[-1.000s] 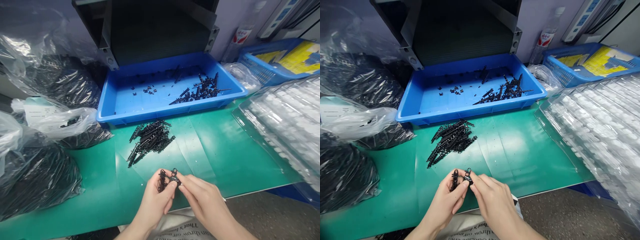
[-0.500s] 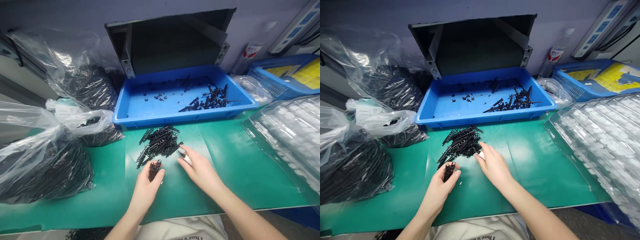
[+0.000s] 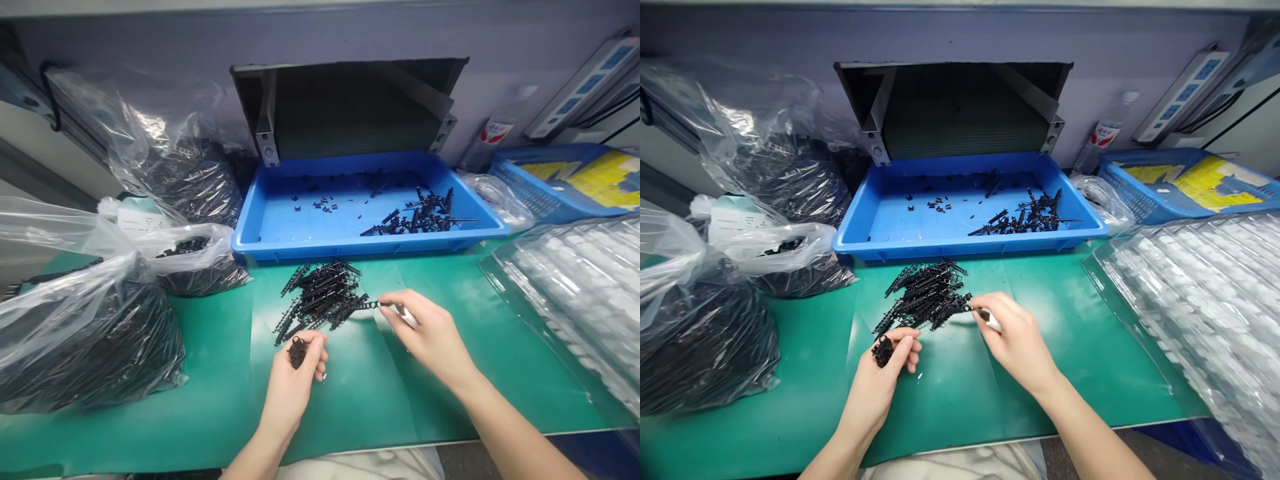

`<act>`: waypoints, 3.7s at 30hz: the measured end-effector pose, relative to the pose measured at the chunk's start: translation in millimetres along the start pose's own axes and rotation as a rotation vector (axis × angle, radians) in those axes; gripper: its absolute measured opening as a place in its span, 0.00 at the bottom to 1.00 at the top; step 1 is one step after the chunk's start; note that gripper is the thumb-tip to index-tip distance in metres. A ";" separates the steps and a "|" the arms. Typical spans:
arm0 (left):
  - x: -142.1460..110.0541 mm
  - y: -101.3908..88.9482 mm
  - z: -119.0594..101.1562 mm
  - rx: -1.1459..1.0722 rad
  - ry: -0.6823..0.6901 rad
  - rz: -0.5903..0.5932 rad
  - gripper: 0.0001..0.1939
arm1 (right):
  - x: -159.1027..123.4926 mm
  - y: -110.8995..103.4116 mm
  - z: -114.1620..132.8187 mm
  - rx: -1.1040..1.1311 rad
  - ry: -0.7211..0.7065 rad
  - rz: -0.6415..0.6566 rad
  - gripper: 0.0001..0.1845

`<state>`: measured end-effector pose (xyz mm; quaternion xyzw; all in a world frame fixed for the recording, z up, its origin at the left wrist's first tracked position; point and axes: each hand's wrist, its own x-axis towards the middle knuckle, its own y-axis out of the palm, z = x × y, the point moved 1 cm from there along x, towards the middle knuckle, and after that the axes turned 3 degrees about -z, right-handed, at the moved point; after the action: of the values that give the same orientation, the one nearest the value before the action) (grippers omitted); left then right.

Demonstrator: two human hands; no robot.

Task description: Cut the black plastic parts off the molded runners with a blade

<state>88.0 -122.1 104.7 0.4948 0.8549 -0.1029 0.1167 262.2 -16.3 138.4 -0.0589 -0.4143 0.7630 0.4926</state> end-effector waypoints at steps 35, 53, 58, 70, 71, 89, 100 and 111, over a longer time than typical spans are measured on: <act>-22.8 19.4 -5.0 -0.092 -0.223 0.232 0.08 | -50.2 26.2 41.4 -0.105 -0.010 0.285 0.18; -21.4 12.2 0.5 -0.148 -0.248 0.095 0.15 | -36.9 39.8 31.1 -0.205 -0.042 0.251 0.19; -26.0 3.5 5.2 -0.093 -0.267 0.069 0.17 | 5.5 37.2 -3.8 -0.298 0.027 0.231 0.18; -7.0 -1.6 -5.6 0.164 0.006 0.161 0.09 | 12.0 -2.3 5.9 -0.055 -0.028 0.520 0.02; -8.3 3.0 -4.3 0.130 -0.037 0.233 0.09 | 10.3 -4.7 11.7 -0.027 -0.015 0.544 0.02; -20.5 15.7 -10.3 -0.028 -0.287 0.307 0.09 | -42.7 16.7 31.7 -0.037 0.033 0.509 0.21; -24.2 18.9 -13.8 -0.003 -0.287 0.317 0.09 | -45.3 14.8 32.4 -0.067 -0.006 0.473 0.20; -21.4 20.1 -2.2 0.000 -0.243 0.246 0.10 | -48.6 22.1 34.8 -0.088 -0.043 0.342 0.20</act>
<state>115.6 -129.2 112.0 0.5797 0.7676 -0.1469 0.2307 254.0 -79.0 130.3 -0.1336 -0.4420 0.8177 0.3437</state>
